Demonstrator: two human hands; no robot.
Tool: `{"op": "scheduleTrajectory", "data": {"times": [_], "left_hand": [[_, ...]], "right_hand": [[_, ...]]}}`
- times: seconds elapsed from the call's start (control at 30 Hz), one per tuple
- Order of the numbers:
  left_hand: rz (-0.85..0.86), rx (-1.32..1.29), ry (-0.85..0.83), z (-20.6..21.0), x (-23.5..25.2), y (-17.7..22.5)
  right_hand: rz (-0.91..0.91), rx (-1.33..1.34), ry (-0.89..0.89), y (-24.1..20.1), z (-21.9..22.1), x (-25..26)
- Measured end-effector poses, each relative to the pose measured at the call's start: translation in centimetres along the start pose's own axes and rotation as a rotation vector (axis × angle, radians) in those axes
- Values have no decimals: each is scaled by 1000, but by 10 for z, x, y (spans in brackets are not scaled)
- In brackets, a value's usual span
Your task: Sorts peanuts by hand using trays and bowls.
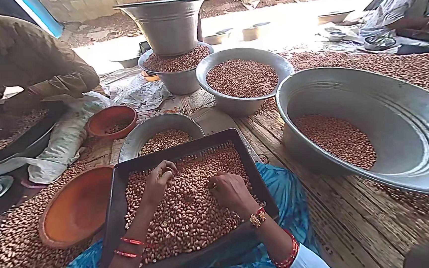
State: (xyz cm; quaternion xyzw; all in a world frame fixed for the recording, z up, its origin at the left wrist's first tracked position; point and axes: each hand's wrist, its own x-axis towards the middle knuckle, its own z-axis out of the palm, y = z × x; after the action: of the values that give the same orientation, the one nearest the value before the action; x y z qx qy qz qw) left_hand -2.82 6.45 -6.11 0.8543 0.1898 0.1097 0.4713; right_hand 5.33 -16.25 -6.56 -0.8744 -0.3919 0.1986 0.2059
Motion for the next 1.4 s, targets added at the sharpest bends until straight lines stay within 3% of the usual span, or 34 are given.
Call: {"op": "scheduleTrajectory", "data": {"times": [0.23, 0.33, 0.43, 0.53, 0.6, 0.73, 0.93, 1.0, 1.17, 1.23, 1.4], "left_hand": [[36, 547, -187, 48, -1, 41], [90, 467, -129, 49, 2, 34], [73, 154, -51, 26, 11, 21], [48, 244, -75, 16, 12, 27], [46, 424, -116, 26, 7, 36], [74, 668, -203, 50, 1, 43], [51, 675, -245, 46, 1, 45], [25, 516, -199, 33, 3, 39], [14, -212, 76, -15, 2, -5], [1, -125, 69, -20, -6, -12], [-56, 431, -11, 8, -30, 10]], "right_hand": [[14, 25, 2, 4, 6, 3], [-1, 133, -18, 15, 3, 1], [-58, 573, 107, 39, 1, 1], [-49, 978, 223, 44, -9, 9], [-7, 870, 265, 41, -18, 18], [29, 318, 192, 24, -31, 39], [5, 64, 45, 4, -23, 59], [0, 55, 32, 4, -20, 60], [-27, 141, 58, 18, -9, 61], [-21, 231, 60, 24, -7, 63], [0, 682, 132, 27, -16, 60]]}}
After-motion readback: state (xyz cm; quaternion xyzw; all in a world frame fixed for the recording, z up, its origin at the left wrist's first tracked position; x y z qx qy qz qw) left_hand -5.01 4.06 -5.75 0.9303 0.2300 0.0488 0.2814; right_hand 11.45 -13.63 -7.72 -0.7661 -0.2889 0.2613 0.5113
